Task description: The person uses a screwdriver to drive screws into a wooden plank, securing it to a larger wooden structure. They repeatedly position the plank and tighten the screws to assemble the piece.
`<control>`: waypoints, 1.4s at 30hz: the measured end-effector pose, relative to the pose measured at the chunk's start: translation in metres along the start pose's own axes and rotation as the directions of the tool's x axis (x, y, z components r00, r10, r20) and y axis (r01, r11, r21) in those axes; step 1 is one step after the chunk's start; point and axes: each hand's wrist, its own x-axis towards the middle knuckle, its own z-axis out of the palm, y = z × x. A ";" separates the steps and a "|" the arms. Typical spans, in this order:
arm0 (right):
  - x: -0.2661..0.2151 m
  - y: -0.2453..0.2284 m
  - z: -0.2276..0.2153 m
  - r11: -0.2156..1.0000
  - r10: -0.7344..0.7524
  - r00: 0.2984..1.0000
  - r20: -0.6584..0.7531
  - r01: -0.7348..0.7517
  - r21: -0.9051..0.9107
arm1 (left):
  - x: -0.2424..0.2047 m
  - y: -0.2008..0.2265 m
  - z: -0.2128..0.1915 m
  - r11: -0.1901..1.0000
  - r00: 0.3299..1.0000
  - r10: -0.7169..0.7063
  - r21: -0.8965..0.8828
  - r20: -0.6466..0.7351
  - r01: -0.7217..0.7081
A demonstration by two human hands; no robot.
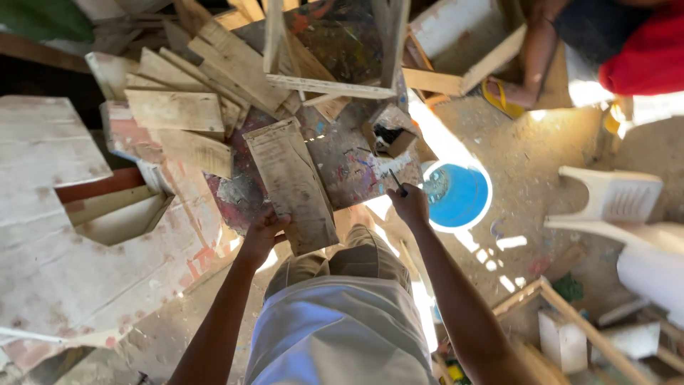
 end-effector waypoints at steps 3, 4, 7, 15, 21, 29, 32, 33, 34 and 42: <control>0.035 -0.048 -0.027 0.957 -0.089 0.996 -0.004 0.085 -0.277 | 0.000 -0.013 0.008 1.000 0.994 -0.009 0.023 -0.112 0.011; 0.056 -0.058 -0.028 0.954 -0.108 0.994 0.011 0.107 -0.279 | 0.014 -0.032 0.004 1.000 0.991 -0.001 0.014 -0.132 0.003; 0.102 -0.086 -0.017 0.827 -0.134 0.980 0.150 0.194 -0.528 | 0.017 -0.055 0.006 0.996 0.978 0.092 -0.002 -0.189 -0.094; 0.180 -0.076 0.017 0.542 -0.373 0.890 0.263 0.439 -0.717 | -0.064 -0.007 0.090 0.921 0.875 0.155 0.387 -0.459 0.040; 0.191 -0.060 0.024 0.458 -0.435 0.856 0.279 0.477 -0.750 | -0.059 -0.041 0.086 0.894 0.840 0.172 0.439 -0.515 0.086; 0.143 -0.103 -0.029 0.617 -0.413 0.874 0.255 0.475 -0.627 | -0.064 -0.028 0.093 0.927 0.854 0.115 0.364 -0.508 0.092; 0.147 -0.094 -0.039 0.746 -0.384 0.902 0.195 0.428 -0.511 | -0.062 -0.032 0.089 0.923 0.876 0.104 0.375 -0.472 0.093; 0.158 -0.079 -0.034 0.822 -0.356 0.924 0.142 0.382 -0.422 | -0.061 -0.032 0.087 0.923 0.883 0.097 0.374 -0.460 0.094; 0.168 -0.069 -0.027 0.824 -0.355 0.925 0.138 0.379 -0.421 | -0.063 -0.030 0.085 0.922 0.884 0.098 0.377 -0.457 0.092; 0.182 -0.044 -0.012 0.910 -0.396 0.911 -0.112 0.406 0.084 | -0.067 -0.015 0.072 0.928 0.974 0.073 0.371 -0.214 0.012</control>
